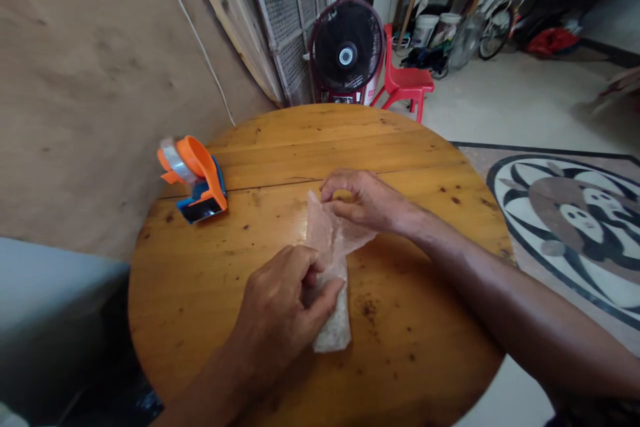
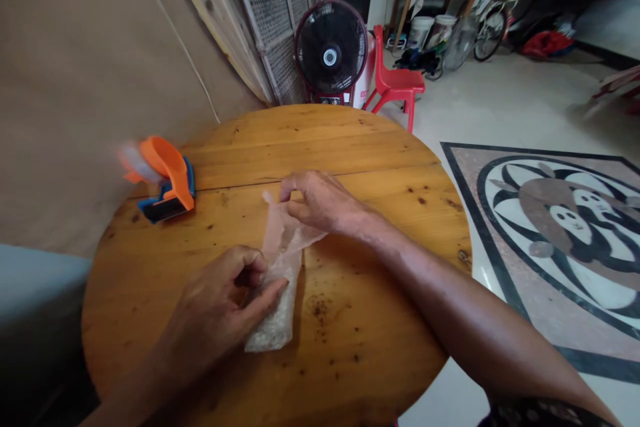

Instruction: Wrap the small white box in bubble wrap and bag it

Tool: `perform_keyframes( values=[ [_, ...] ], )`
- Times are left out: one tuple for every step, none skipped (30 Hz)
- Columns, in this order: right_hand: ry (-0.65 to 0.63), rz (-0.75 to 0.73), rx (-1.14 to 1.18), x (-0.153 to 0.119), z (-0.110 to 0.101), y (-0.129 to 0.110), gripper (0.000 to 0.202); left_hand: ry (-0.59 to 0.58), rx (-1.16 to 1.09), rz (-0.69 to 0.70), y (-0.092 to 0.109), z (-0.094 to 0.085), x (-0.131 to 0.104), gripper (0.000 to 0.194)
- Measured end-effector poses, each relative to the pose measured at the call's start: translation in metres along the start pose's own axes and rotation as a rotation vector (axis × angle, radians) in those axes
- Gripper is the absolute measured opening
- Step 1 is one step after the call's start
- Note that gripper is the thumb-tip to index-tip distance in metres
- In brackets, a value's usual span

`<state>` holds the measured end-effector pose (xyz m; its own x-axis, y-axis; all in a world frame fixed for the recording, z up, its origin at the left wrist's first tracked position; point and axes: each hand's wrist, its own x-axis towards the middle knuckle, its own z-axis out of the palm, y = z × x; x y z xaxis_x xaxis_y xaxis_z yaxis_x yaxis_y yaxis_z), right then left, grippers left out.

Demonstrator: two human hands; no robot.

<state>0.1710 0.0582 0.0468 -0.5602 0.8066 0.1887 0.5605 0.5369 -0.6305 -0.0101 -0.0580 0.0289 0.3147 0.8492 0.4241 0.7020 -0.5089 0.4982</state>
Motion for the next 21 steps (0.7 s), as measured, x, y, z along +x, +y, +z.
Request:
perform_keyframes(
  values=[
    [0.000, 0.011, 0.071, 0.000, 0.001, 0.004, 0.011, -0.002, 0.001, 0.001, 0.000, 0.000, 0.000, 0.013],
    [-0.004, 0.026, 0.149, -0.001, 0.002, 0.007, 0.009, -0.005, 0.004, 0.003, 0.001, -0.001, 0.000, 0.013],
    [-0.011, 0.052, 0.236, -0.001, 0.004, 0.010, 0.007, -0.010, 0.006, 0.004, 0.001, -0.001, 0.001, 0.013],
    [-0.019, 0.091, 0.332, -0.002, 0.005, 0.012, 0.007, -0.015, 0.006, 0.006, 0.001, -0.001, 0.001, 0.013],
    [-0.034, 0.142, 0.433, -0.002, 0.005, 0.013, 0.008, -0.019, 0.006, 0.005, 0.001, -0.001, 0.001, 0.014],
    [-0.053, 0.203, 0.533, -0.003, 0.006, 0.014, 0.009, -0.020, 0.005, 0.005, 0.001, 0.000, 0.000, 0.014],
    [-0.072, 0.265, 0.627, -0.003, 0.006, 0.015, 0.010, -0.021, 0.003, 0.002, 0.001, 0.000, 0.000, 0.013],
    [-0.082, 0.320, 0.707, -0.003, 0.005, 0.016, 0.012, -0.020, 0.001, 0.001, 0.000, 0.000, 0.000, 0.013],
    [-0.086, 0.359, 0.766, -0.003, 0.004, 0.017, 0.013, -0.019, 0.000, -0.001, 0.000, 0.001, 0.000, 0.012],
    [-0.078, 0.385, 0.803, -0.003, 0.002, 0.018, 0.014, -0.017, 0.000, 0.000, 0.000, 0.001, -0.001, 0.011],
    [-0.062, 0.397, 0.819, -0.003, 0.001, 0.020, 0.014, -0.015, 0.002, 0.001, 0.000, 0.001, -0.001, 0.010],
    [-0.049, 0.399, 0.816, -0.003, -0.001, 0.021, 0.015, -0.012, 0.003, 0.005, 0.000, 0.001, -0.001, 0.010],
    [-0.041, 0.396, 0.801, -0.003, -0.004, 0.023, 0.016, -0.006, 0.006, 0.010, 0.000, 0.000, -0.001, 0.009],
    [-0.036, 0.394, 0.783, -0.003, -0.006, 0.024, 0.017, 0.000, 0.010, 0.017, 0.000, 0.000, -0.001, 0.010],
    [-0.031, 0.393, 0.771, -0.003, -0.007, 0.024, 0.018, 0.005, 0.012, 0.022, 0.000, -0.001, 0.000, 0.010],
    [-0.024, 0.390, 0.767, -0.003, -0.009, 0.024, 0.019, 0.008, 0.014, 0.030, 0.000, -0.001, 0.000, 0.010],
    [-0.021, 0.382, 0.768, -0.003, -0.010, 0.023, 0.020, 0.008, 0.013, 0.039, 0.000, -0.002, 0.001, 0.010],
    [-0.019, 0.371, 0.770, -0.003, -0.010, 0.021, 0.021, 0.005, 0.009, 0.046, 0.001, -0.002, 0.001, 0.010],
    [-0.013, 0.361, 0.767, -0.004, -0.011, 0.020, 0.022, 0.001, 0.002, 0.055, 0.001, -0.002, 0.002, 0.010],
    [-0.009, 0.354, 0.753, -0.004, -0.010, 0.018, 0.022, -0.002, -0.006, 0.063, 0.001, -0.002, 0.002, 0.010],
    [-0.003, 0.353, 0.730, -0.004, -0.009, 0.016, 0.021, -0.004, -0.013, 0.070, 0.001, -0.002, 0.003, 0.010]
  ],
)
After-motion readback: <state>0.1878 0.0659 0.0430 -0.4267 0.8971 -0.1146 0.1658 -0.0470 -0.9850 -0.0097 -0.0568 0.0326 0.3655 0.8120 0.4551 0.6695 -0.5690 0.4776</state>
